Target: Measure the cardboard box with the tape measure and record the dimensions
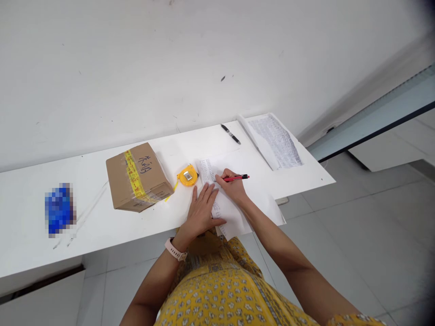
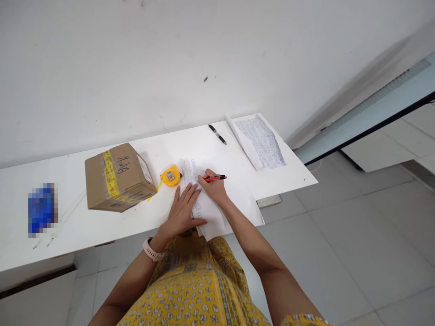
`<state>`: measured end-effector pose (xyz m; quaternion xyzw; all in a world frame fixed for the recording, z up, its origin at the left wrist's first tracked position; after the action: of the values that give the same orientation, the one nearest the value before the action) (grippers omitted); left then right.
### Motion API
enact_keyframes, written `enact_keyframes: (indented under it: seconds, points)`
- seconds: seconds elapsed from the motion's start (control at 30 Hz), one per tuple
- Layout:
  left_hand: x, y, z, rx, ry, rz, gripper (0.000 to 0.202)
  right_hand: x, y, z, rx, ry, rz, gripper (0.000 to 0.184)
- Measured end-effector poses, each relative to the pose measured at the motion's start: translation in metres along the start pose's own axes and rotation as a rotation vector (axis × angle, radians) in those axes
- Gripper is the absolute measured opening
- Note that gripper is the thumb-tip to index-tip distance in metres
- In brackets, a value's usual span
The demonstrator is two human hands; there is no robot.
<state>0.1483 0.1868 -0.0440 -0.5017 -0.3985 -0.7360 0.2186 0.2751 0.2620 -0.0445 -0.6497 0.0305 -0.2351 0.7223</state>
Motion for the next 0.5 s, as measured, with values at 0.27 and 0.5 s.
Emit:
enact_keyframes:
  seconds: [0.27, 0.5]
  points:
    - [-0.0015, -0.0007, -0.0004, -0.009, 0.009, 0.007, 0.097, -0.0011, -0.0003, -0.0002, 0.002, -0.012, -0.009, 0.036]
    - [0.0, -0.0003, 0.0, -0.009, 0.016, -0.003, 0.096, 0.0002, 0.0, -0.0001, -0.018, 0.004, -0.013, 0.034]
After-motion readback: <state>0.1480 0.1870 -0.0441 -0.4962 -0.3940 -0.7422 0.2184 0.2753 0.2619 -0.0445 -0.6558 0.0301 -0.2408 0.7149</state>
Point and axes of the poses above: each hand's wrist, its own z-axis towards the middle knuckle, its own x-axis out of the back of the hand, y = z × x, the point moved 9 cm from there along z, towards the middle knuckle, and after that the axes turned 10 degrees about y, right-handed, at the moved point
